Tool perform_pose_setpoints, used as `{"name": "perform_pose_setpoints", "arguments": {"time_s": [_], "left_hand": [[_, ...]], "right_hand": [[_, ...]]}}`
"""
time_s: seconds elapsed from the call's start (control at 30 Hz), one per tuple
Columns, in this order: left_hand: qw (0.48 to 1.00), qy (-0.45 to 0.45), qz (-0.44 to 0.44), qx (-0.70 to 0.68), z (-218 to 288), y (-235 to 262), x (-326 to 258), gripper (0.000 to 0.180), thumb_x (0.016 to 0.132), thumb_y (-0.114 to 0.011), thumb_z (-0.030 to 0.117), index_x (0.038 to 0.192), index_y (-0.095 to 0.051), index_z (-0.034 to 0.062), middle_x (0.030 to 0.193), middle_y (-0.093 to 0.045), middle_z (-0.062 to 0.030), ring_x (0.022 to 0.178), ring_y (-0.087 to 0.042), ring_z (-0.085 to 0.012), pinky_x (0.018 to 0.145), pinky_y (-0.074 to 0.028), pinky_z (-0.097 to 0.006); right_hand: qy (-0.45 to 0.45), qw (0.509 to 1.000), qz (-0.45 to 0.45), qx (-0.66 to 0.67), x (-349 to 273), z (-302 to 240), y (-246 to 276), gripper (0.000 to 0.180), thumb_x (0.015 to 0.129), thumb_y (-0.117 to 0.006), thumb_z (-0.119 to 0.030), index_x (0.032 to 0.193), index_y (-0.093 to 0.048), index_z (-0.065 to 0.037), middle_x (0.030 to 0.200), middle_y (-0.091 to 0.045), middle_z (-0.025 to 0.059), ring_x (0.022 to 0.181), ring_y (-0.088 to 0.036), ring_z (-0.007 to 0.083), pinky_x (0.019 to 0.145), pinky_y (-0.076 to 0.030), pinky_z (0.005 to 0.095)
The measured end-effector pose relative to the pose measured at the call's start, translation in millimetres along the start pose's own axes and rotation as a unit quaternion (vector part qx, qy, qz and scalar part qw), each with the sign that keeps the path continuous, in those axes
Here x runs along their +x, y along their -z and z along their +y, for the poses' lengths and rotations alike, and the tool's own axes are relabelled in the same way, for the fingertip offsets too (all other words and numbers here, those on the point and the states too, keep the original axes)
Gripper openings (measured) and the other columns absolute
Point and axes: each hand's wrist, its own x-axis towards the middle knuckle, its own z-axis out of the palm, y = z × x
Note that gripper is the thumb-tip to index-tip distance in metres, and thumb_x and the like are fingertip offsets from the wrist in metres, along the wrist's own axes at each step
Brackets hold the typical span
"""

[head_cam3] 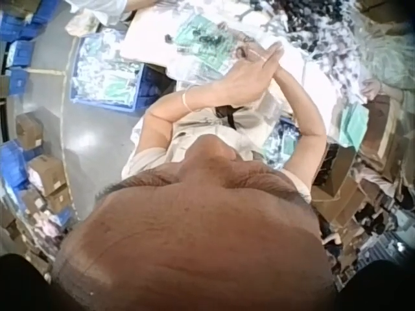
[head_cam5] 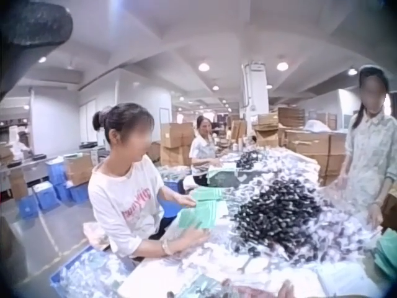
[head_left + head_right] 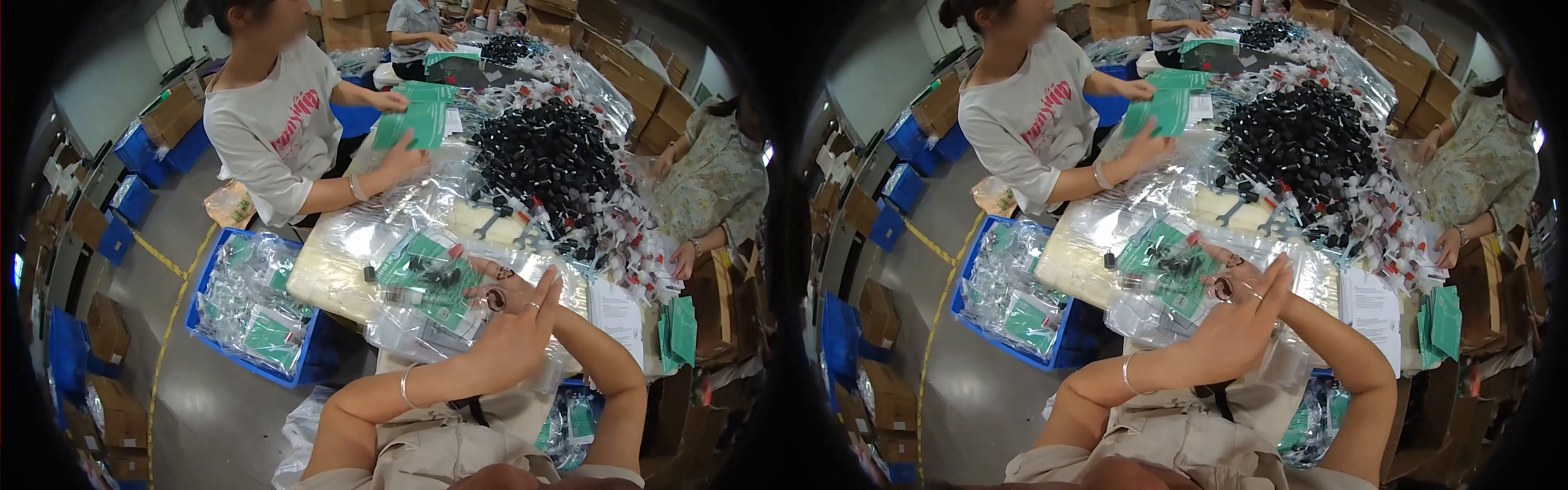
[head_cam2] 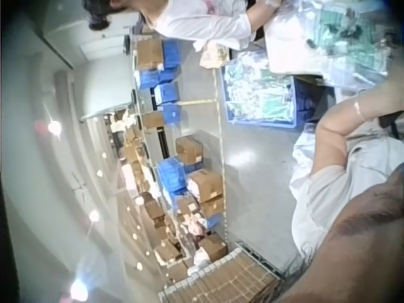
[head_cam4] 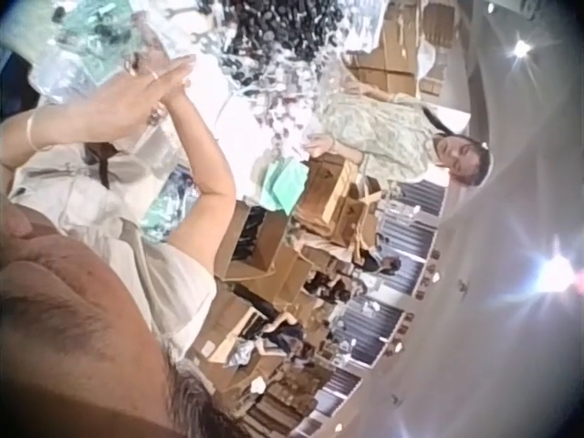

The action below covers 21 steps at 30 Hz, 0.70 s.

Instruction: Packing manuals and components into plastic bags in a production line setting.

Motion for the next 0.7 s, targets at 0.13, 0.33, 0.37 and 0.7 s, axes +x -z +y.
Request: {"name": "perform_pose_setpoints", "arguments": {"time_s": [0.13, 0.33, 0.37, 0.7], "left_hand": [[1.0, 0.013, 0.006, -0.009, -5, 18, -4, 0.08, 0.067, -0.053, -0.003, 0.138, -0.019, -0.0126, 0.147, -0.018, -0.0276, 0.077, -0.062, -0.036, 0.054, -0.049, -0.038], [0.986, -0.028, 0.027, -0.161, -27, 45, 0, 0.08, 0.072, -0.049, -0.006, 0.144, -0.016, 0.0007, 0.143, -0.027, -0.0274, 0.083, -0.059, -0.0408, 0.065, -0.049, -0.04], [0.986, -0.032, 0.033, -0.162, -34, 55, 0, 0.078, 0.072, -0.047, -0.007, 0.145, -0.019, 0.0027, 0.141, -0.032, -0.0258, 0.077, -0.06, -0.0343, 0.062, -0.049, -0.036], [0.93, 0.14, -0.028, -0.339, -16, 144, 27, 0.072, 0.074, -0.039, -0.013, 0.143, -0.03, 0.0054, 0.131, -0.049, -0.0095, 0.055, -0.05, -0.003, 0.048, -0.042, -0.019]], "right_hand": [[0.136, 0.81, 0.016, -0.571, -62, -54, -68, 0.049, 0.084, -0.057, -0.005, 0.131, -0.045, -0.007, 0.109, -0.059, 0.0123, 0.101, -0.06, 0.0206, 0.08, -0.05, 0.0346], [0.128, 0.606, -0.082, -0.781, -103, -74, -90, 0.046, 0.067, -0.055, 0.0, 0.113, -0.056, -0.001, 0.114, -0.056, 0.0173, 0.114, -0.05, 0.0295, 0.102, -0.035, 0.0433], [0.111, 0.588, -0.079, -0.797, -106, -75, -98, 0.043, 0.07, -0.054, -0.001, 0.114, -0.055, 0.0, 0.115, -0.056, 0.015, 0.118, -0.047, 0.0292, 0.106, -0.03, 0.0457], [0.344, 0.395, 0.076, -0.849, -96, -100, -108, 0.016, 0.069, -0.06, -0.009, 0.085, -0.058, -0.008, 0.088, -0.058, 0.0045, 0.089, -0.056, 0.022, 0.087, -0.041, 0.0397]]}}
